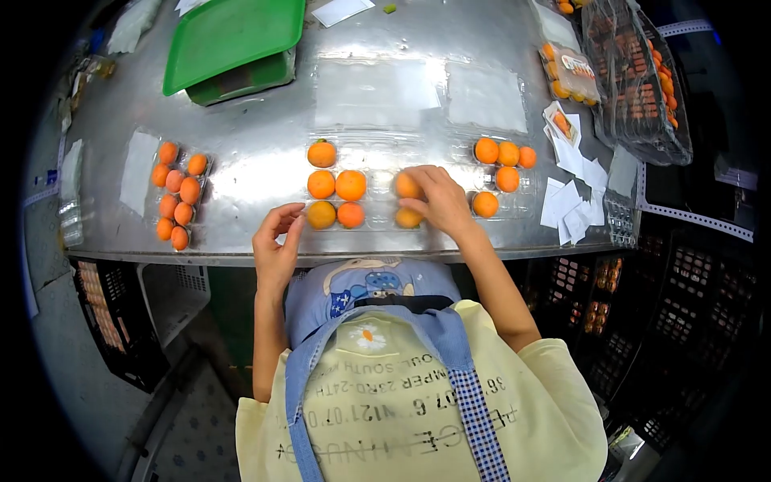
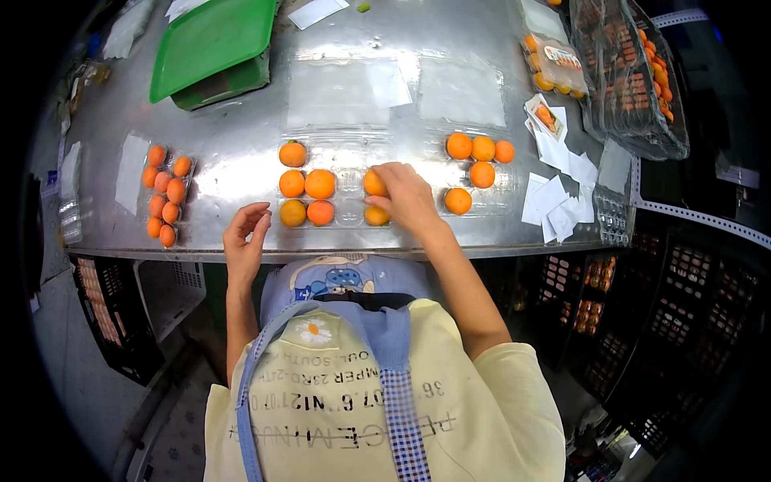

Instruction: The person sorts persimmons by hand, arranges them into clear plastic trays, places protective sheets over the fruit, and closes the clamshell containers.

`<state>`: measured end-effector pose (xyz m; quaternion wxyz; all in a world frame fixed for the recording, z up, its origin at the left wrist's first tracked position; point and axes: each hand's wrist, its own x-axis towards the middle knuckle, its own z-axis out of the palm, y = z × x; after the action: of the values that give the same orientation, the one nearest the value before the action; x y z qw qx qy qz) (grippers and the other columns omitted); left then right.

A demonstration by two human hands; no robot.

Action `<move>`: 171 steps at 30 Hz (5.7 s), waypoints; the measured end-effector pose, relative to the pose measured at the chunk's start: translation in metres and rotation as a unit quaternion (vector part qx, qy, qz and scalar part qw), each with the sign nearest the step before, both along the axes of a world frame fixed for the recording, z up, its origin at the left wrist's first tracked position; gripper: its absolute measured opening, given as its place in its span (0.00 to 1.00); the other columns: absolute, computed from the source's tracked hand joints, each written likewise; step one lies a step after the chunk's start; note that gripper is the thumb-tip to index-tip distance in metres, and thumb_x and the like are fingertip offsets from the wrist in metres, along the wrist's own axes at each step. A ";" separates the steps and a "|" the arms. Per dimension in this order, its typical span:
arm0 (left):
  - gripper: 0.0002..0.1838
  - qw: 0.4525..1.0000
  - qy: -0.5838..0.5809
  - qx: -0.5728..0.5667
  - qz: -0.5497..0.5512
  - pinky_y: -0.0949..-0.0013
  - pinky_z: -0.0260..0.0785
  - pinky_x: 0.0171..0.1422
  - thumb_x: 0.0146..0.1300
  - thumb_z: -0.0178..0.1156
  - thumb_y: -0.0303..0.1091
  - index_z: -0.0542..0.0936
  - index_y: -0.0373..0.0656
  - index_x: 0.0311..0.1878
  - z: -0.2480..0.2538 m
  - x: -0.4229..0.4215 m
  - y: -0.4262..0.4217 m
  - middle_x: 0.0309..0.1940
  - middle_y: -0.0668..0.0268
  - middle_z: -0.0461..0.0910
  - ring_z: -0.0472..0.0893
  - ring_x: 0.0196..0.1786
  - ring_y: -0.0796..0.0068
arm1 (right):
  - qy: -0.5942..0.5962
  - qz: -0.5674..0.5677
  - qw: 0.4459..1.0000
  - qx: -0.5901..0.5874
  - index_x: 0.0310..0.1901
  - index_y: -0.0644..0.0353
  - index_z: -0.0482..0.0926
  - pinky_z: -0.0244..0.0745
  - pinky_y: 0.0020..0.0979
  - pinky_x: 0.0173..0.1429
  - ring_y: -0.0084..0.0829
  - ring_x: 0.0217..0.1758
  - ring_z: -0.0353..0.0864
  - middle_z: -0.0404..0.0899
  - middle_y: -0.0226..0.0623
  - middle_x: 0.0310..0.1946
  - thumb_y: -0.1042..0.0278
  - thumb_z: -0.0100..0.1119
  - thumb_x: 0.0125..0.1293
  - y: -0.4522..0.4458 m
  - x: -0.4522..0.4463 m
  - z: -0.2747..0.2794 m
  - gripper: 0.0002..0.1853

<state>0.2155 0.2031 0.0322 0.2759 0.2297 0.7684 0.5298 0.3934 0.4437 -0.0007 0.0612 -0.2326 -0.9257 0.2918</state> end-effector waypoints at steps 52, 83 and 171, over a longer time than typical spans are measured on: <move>0.10 0.998 0.031 -0.046 0.016 0.76 0.69 0.42 0.62 0.58 0.25 0.79 0.38 0.47 -0.006 0.159 0.083 0.35 0.66 0.81 0.77 0.35 0.81 | 0.086 -0.067 0.990 -0.086 0.55 0.58 0.74 0.76 0.34 0.49 0.41 0.48 0.75 0.70 0.42 0.47 0.75 0.70 0.47 0.099 0.193 -0.010 0.29; 0.24 0.932 0.294 -0.182 -0.110 0.59 0.71 0.47 0.46 0.70 0.32 0.76 0.46 0.50 -0.036 0.149 0.115 0.44 0.62 0.75 0.77 0.46 0.58 | 0.100 -0.163 0.977 0.096 0.47 0.61 0.76 0.65 0.37 0.49 0.39 0.45 0.74 0.78 0.38 0.41 0.62 0.68 0.52 0.121 0.160 -0.009 0.21; 0.14 0.993 -0.052 0.000 0.108 0.77 0.66 0.42 0.64 0.54 0.26 0.76 0.40 0.53 -0.124 0.001 -0.005 0.40 0.70 0.73 0.71 0.37 0.82 | 0.235 -0.204 0.686 -0.658 0.56 0.61 0.72 0.70 0.30 0.54 0.27 0.52 0.74 0.74 0.32 0.52 0.58 0.60 0.59 0.057 0.032 0.007 0.25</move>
<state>0.2168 0.1979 -0.0921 0.2569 0.1176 0.7733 0.5676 0.4255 0.5006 0.0068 0.1659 -0.3199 -0.3808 0.8515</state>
